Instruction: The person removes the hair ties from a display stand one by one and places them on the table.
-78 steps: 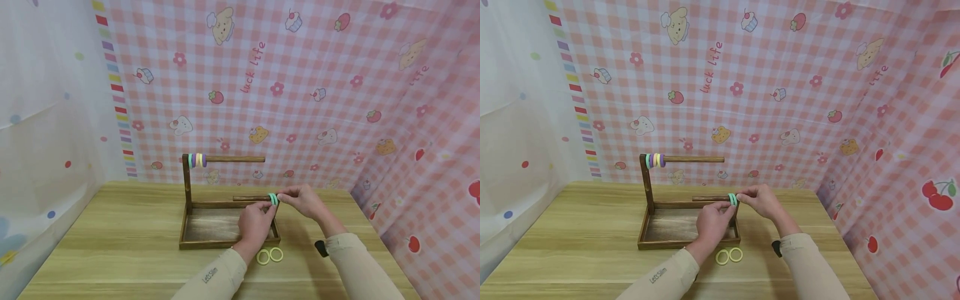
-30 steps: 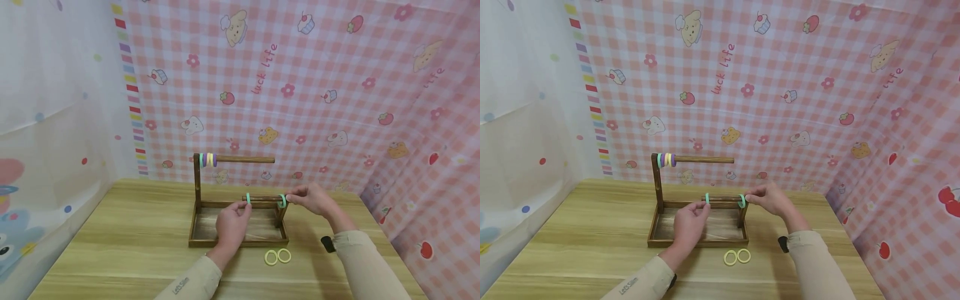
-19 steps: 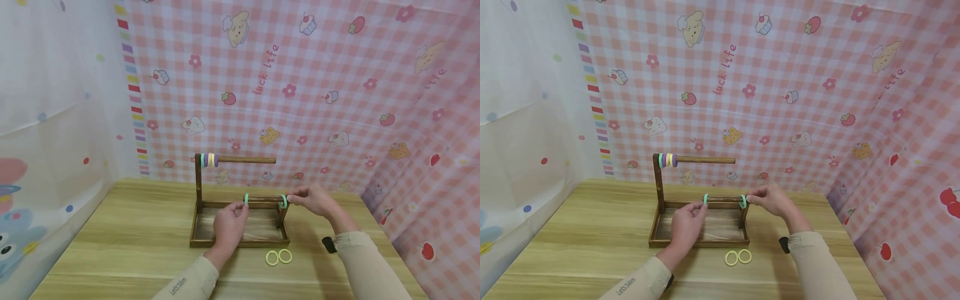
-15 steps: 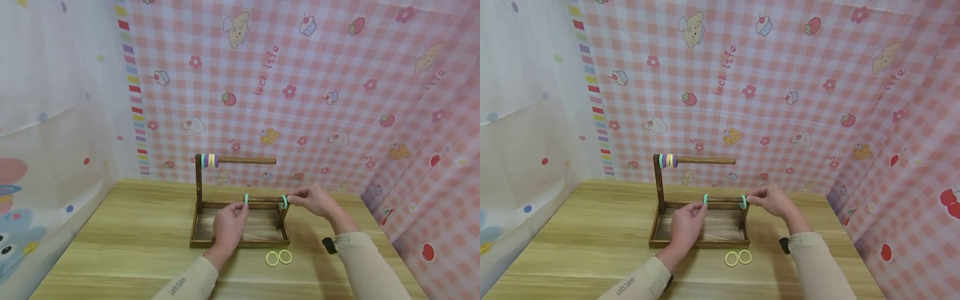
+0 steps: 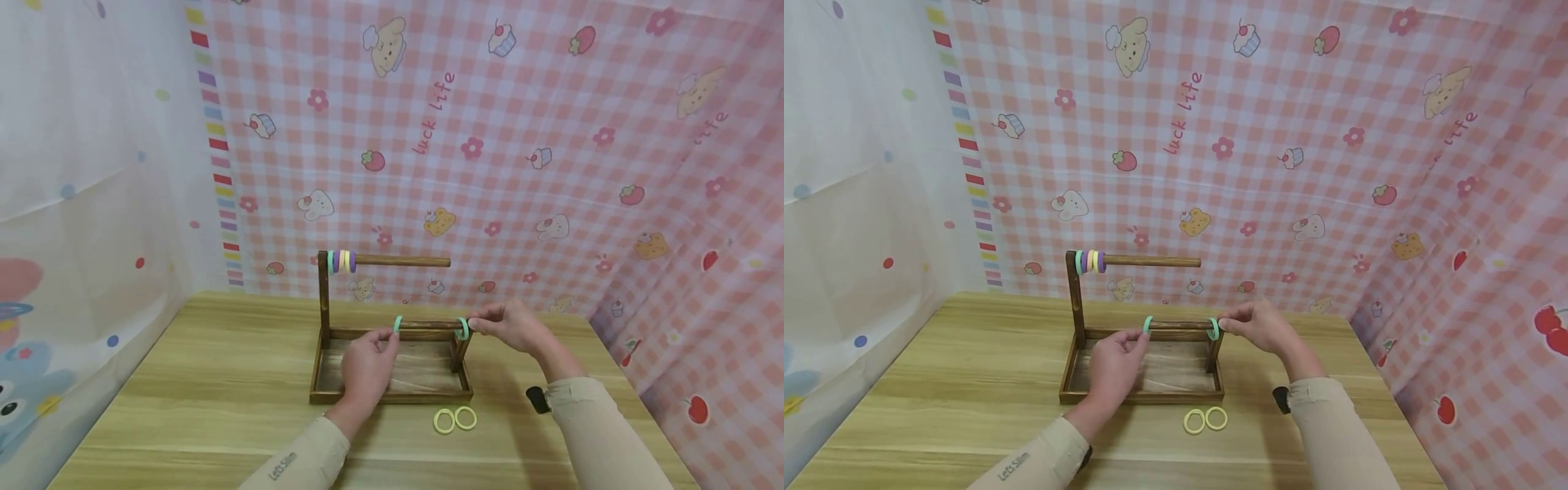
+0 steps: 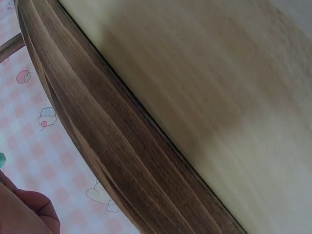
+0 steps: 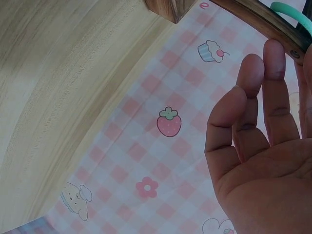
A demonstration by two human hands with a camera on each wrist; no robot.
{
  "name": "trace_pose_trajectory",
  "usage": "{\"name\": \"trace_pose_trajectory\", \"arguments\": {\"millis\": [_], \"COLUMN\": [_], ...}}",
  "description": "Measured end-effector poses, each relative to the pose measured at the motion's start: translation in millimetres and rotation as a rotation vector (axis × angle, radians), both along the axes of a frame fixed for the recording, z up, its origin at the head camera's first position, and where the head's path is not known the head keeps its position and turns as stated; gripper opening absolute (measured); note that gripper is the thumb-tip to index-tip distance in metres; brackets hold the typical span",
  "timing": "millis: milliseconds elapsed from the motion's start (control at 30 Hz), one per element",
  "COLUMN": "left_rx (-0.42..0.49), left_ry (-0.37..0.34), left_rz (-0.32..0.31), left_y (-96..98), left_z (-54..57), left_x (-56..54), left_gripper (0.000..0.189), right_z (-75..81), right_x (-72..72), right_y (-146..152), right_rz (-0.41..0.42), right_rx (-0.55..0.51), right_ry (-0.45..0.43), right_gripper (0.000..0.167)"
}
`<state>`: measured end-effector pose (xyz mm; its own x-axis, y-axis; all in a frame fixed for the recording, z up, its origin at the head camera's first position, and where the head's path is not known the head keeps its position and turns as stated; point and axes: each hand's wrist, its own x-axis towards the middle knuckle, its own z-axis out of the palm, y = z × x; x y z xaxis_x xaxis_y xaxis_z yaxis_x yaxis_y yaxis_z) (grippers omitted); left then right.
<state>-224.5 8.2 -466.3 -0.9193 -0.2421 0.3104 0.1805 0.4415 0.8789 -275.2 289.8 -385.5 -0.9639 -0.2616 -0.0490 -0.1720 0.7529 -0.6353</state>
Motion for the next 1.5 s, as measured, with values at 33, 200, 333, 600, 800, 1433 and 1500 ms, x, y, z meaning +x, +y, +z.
{"name": "trace_pose_trajectory", "arguments": {"millis": [33,200,333,600,800,1433,1500], "left_rx": [-0.006,-0.006,0.002,0.026,0.051,-0.096,-0.117], "left_ry": [0.007,0.017,0.010,-0.022,-0.040,-0.044,-0.049], "left_rz": [0.005,0.002,-0.009,-0.025,-0.035,-0.046,-0.056], "left_y": [-0.7,-3.5,-5.3,-10.5,-15.4,-24.8,-24.8], "left_z": [0.2,1.4,1.5,0.9,-0.1,-10.7,-10.7], "left_x": [-0.5,-1.5,-1.2,-1.4,-0.2,7.2,10.2], "left_gripper": [0.013,0.013,0.015,0.018,0.018,0.020,0.019], "right_z": [0.0,0.6,0.9,0.7,0.1,0.2,0.0], "right_x": [0.3,1.5,1.4,1.4,1.3,1.2,0.9], "right_y": [0,0,-1,-2,-2,-2,-2], "right_rz": [-0.003,0.000,0.000,0.000,-0.004,-0.001,-0.004], "right_rx": [-0.003,0.000,-0.003,-0.011,-0.016,-0.013,-0.015], "right_ry": [-0.003,-0.002,0.002,-0.002,-0.008,0.014,0.011], "right_gripper": [0.028,0.029,0.029,0.030,0.029,0.027,0.026]}}
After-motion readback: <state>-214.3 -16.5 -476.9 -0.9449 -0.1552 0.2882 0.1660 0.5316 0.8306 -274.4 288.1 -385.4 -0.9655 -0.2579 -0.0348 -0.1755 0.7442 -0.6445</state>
